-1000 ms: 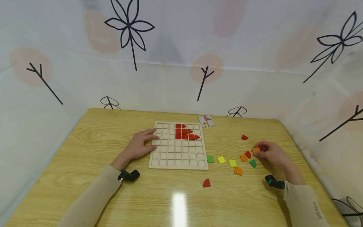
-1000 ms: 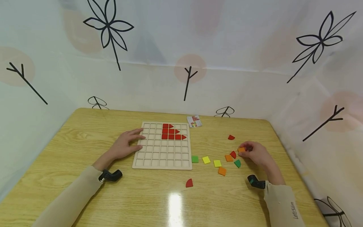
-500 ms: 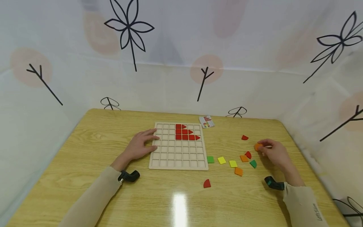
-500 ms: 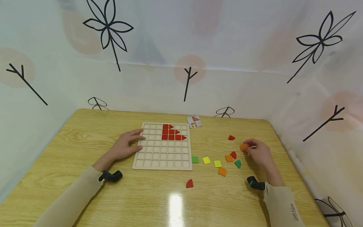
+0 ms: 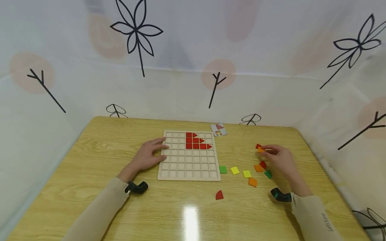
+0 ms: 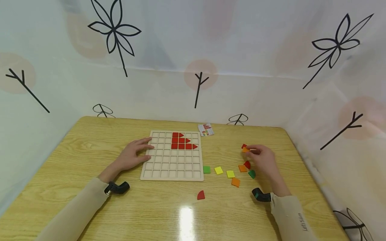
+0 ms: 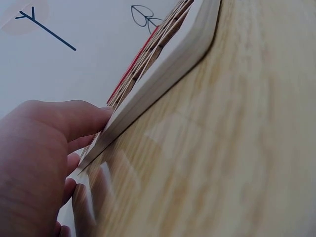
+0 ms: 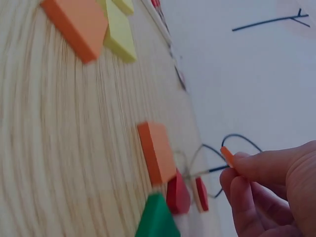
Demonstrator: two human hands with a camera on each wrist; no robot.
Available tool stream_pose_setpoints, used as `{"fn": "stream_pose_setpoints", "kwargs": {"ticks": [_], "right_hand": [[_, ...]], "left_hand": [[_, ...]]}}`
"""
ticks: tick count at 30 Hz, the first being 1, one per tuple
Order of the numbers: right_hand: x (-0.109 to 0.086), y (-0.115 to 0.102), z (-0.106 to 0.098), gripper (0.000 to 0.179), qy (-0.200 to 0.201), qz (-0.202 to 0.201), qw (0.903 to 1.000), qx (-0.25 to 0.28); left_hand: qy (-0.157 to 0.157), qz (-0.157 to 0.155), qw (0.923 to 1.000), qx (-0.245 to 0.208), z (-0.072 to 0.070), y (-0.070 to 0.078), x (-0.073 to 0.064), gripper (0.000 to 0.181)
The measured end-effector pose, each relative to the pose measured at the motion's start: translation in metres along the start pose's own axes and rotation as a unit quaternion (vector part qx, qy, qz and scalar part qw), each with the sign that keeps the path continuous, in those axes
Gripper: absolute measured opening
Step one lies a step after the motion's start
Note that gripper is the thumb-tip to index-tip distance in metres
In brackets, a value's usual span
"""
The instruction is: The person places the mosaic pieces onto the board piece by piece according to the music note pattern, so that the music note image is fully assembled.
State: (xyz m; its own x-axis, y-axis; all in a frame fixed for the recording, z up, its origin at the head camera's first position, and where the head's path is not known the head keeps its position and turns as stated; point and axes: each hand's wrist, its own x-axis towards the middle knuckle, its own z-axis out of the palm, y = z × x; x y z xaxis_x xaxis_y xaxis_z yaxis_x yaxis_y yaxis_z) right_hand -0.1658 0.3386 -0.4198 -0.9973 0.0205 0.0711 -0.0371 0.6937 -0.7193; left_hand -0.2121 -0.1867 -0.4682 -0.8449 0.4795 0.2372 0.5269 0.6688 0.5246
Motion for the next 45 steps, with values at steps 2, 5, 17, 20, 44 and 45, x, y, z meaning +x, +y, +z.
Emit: {"fn": "stream_pose_setpoints", "kwargs": {"ticks": [2,5,17,20,44,45], "right_hand": [[0.001,-0.005,0.005,0.038,-0.003,-0.009,0.9999,0.005],[0.004,-0.012,0.012,0.035,-0.005,-0.021,0.9998,0.005],[0.021,-0.042,0.044,0.029,-0.031,-0.058,0.9972,0.036],[0.025,-0.051,0.054,0.027,-0.029,-0.07,0.9962,0.042],[0.04,-0.113,0.134,0.019,-0.115,-0.125,0.9837,0.06],[0.04,-0.115,0.136,0.019,-0.118,-0.129,0.9828,0.059]], "left_hand": [[-0.001,0.0,1.0,-0.001,0.001,0.0,0.0,0.042],[-0.002,0.0,1.0,-0.001,0.001,0.0,-0.001,0.042],[-0.004,-0.003,1.0,0.001,-0.002,0.002,0.001,0.041],[-0.005,-0.003,1.0,-0.001,-0.003,0.004,0.0,0.041],[-0.008,-0.003,1.0,-0.001,-0.003,0.004,0.001,0.041],[-0.008,-0.003,1.0,0.0,-0.003,0.004,0.001,0.041]]}}
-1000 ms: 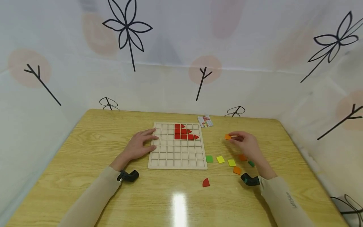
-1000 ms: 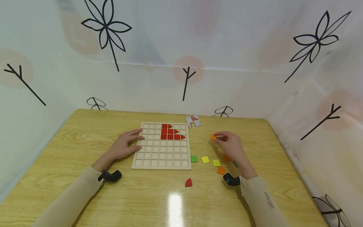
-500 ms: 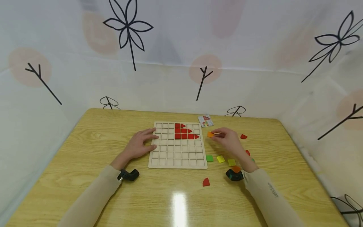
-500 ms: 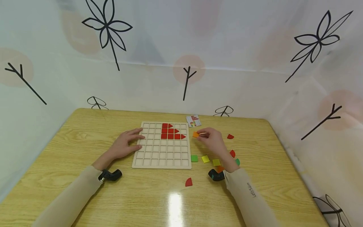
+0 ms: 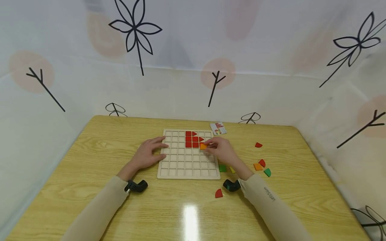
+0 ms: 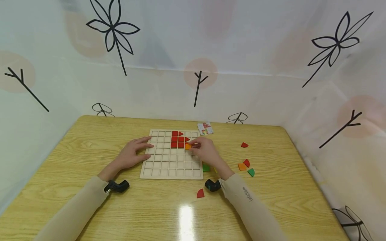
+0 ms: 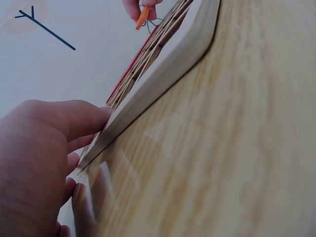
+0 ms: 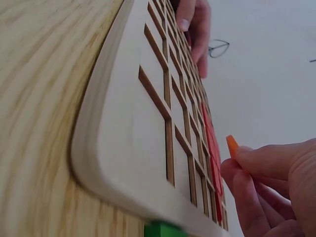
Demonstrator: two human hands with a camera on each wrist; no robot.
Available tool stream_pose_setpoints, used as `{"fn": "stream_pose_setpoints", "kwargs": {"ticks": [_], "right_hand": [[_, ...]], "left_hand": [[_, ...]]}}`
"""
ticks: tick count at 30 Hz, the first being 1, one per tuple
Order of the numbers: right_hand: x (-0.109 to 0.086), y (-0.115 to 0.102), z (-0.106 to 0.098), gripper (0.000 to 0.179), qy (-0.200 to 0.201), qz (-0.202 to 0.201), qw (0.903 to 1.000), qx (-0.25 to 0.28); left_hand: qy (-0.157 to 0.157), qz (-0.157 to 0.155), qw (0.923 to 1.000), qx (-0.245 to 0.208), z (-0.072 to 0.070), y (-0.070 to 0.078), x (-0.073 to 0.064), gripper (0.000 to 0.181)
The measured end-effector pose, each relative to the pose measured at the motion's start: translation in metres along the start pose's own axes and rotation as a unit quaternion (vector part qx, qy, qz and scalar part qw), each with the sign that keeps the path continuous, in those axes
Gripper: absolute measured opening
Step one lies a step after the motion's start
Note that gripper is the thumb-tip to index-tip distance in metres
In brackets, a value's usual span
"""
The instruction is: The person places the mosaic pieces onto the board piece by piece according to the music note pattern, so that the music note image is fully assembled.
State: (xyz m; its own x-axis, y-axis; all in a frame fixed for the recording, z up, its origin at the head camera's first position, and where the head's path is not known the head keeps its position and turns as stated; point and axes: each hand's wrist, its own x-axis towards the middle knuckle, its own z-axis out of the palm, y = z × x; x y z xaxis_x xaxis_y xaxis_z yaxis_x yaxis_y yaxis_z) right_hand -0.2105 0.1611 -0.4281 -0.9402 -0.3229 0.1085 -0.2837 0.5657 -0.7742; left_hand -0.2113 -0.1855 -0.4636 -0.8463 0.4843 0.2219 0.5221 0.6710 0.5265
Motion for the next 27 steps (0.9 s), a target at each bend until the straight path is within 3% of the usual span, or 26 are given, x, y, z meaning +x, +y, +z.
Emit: {"fn": "stream_pose_setpoints", "kwargs": {"ticks": [18,27], "right_hand": [[0.02,-0.012,0.026,0.016,-0.061,-0.03,0.997,-0.036],[0.026,-0.016,0.03,0.015,-0.08,-0.017,0.9957,-0.044]], "left_hand": [[0.008,0.008,0.9999,0.008,0.001,0.0,-0.001,0.041],[0.003,0.006,1.0,0.003,0.0,-0.001,0.0,0.041]]}}
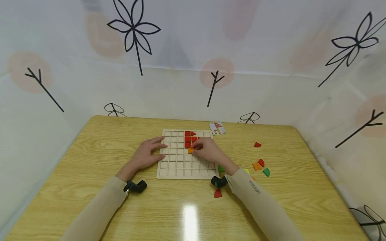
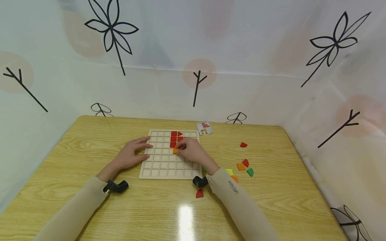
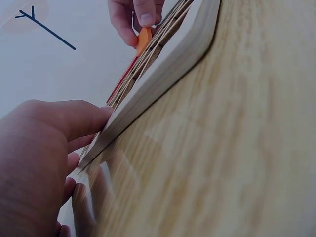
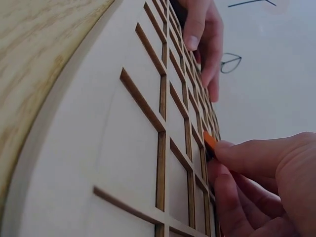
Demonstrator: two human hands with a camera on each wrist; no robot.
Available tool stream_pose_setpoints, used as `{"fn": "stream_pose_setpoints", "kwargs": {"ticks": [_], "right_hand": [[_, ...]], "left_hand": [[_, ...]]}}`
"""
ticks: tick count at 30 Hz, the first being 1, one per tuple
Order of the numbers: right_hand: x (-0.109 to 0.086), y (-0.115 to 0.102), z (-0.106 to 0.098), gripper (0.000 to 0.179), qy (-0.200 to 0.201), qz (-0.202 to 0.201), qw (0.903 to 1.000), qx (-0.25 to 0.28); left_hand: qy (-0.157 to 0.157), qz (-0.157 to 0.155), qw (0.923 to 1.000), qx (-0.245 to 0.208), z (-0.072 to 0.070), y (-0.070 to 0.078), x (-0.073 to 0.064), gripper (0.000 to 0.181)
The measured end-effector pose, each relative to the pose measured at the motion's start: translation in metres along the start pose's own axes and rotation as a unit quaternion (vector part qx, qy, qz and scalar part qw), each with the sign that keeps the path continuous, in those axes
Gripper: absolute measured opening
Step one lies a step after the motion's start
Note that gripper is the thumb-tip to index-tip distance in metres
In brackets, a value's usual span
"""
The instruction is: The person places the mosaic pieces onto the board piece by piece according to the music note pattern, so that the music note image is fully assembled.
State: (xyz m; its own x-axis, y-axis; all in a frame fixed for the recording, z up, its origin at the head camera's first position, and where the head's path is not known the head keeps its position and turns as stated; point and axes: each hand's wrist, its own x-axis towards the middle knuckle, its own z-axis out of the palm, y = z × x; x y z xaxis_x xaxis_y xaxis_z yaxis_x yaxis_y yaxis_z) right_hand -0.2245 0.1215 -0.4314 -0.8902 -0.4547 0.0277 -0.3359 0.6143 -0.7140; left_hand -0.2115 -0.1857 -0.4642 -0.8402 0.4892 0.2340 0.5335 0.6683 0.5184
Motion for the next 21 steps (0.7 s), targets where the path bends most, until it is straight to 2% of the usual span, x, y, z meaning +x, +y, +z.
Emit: {"fn": "stream_pose_setpoints", "kwargs": {"ticks": [9,21], "right_hand": [[0.0024,-0.0013,0.0032,0.017,-0.004,-0.008,1.0,-0.002],[0.0038,-0.0015,0.0072,0.014,-0.002,0.012,0.9999,0.01]], "left_hand": [[-0.001,-0.002,1.0,0.001,0.0005,-0.0012,-0.0001,0.041],[-0.001,0.003,1.0,0.006,0.002,-0.0035,0.0004,0.041]]}}
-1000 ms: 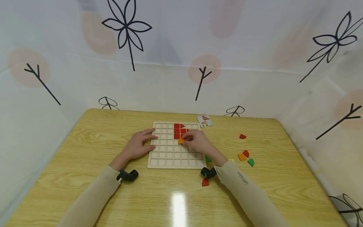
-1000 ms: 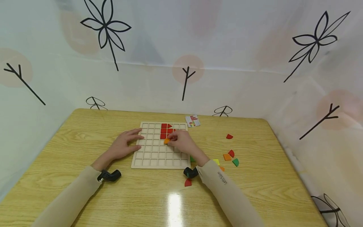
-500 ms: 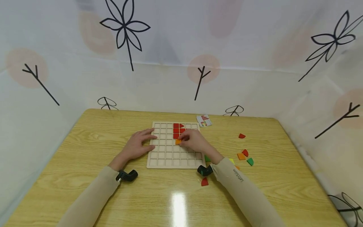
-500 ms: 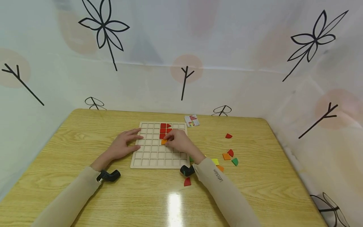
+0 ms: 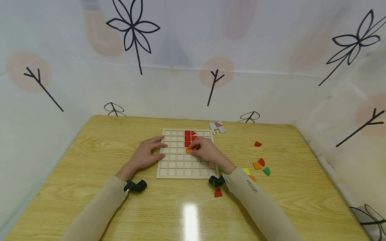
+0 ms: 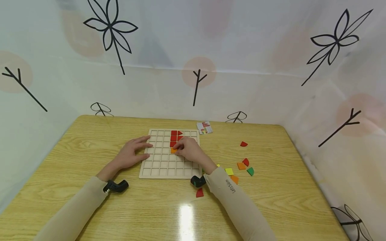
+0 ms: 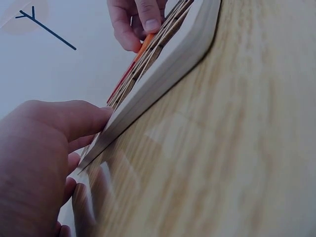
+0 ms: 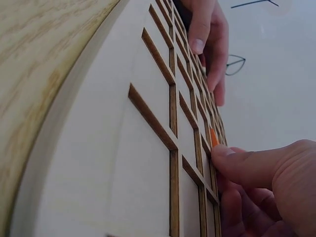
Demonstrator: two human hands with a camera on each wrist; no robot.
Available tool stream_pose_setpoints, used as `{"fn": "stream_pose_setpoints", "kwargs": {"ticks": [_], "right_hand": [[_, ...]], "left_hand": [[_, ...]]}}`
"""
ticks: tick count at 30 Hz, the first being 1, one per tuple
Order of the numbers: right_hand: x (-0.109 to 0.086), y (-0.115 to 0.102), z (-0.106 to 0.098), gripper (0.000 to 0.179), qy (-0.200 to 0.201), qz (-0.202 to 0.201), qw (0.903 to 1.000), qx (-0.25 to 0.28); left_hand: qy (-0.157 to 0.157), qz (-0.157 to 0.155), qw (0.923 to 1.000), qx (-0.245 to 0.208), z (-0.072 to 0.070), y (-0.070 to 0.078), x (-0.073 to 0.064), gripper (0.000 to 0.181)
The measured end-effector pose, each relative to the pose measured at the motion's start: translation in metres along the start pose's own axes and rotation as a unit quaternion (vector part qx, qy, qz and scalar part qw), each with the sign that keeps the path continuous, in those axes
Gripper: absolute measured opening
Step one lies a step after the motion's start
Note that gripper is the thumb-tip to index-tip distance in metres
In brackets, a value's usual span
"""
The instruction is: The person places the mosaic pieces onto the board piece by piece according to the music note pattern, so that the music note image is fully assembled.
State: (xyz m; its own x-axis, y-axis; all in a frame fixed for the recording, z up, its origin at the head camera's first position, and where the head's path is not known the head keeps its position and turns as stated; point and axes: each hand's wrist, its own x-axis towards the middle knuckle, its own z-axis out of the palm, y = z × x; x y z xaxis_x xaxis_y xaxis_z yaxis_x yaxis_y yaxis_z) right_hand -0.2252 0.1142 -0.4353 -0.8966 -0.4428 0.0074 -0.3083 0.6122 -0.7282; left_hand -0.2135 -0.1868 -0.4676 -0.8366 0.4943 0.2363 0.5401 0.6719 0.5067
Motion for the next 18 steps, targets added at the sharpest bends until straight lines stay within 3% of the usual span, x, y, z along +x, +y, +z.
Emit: {"fn": "stream_pose_setpoints", "kwargs": {"ticks": [18], "right_hand": [[0.0033,0.0014,0.0018,0.014,-0.008,-0.008,0.9998,0.015]], "left_hand": [[0.003,0.0,1.0,-0.003,0.0002,-0.0005,-0.0005,0.041]]}}
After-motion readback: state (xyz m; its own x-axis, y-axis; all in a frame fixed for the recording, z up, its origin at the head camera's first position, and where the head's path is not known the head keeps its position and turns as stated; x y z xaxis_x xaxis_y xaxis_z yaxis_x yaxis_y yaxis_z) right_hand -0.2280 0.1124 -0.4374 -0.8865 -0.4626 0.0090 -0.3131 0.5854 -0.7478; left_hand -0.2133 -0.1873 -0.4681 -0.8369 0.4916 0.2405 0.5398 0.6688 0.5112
